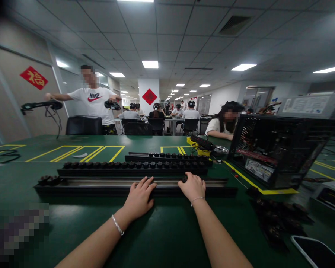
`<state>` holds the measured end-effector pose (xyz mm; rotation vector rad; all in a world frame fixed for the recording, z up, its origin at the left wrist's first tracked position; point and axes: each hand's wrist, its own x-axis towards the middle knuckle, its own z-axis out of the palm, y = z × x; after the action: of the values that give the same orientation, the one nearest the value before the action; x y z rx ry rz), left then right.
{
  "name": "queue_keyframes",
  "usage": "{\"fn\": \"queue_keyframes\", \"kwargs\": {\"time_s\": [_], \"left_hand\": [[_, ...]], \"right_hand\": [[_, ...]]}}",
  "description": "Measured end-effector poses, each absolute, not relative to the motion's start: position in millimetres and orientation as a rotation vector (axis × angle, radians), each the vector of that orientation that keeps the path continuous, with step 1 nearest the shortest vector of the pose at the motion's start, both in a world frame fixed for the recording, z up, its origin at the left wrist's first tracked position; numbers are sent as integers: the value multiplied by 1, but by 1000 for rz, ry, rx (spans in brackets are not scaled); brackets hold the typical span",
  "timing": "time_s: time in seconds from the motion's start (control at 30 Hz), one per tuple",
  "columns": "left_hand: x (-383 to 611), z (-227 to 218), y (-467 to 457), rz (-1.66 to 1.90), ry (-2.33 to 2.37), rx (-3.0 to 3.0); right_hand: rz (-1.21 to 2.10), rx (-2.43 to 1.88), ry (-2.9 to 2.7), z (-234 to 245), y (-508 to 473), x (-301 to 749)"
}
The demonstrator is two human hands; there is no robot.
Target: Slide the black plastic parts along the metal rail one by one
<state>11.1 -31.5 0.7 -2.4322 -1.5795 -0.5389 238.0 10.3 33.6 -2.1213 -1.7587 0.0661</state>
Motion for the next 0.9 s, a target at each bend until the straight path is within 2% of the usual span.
{"fn": "queue_keyframes", "kwargs": {"time_s": [0.9], "left_hand": [[12, 3, -33, -531, -1578, -2431]], "right_hand": [[54, -2153, -1773, 37, 12, 258]]}}
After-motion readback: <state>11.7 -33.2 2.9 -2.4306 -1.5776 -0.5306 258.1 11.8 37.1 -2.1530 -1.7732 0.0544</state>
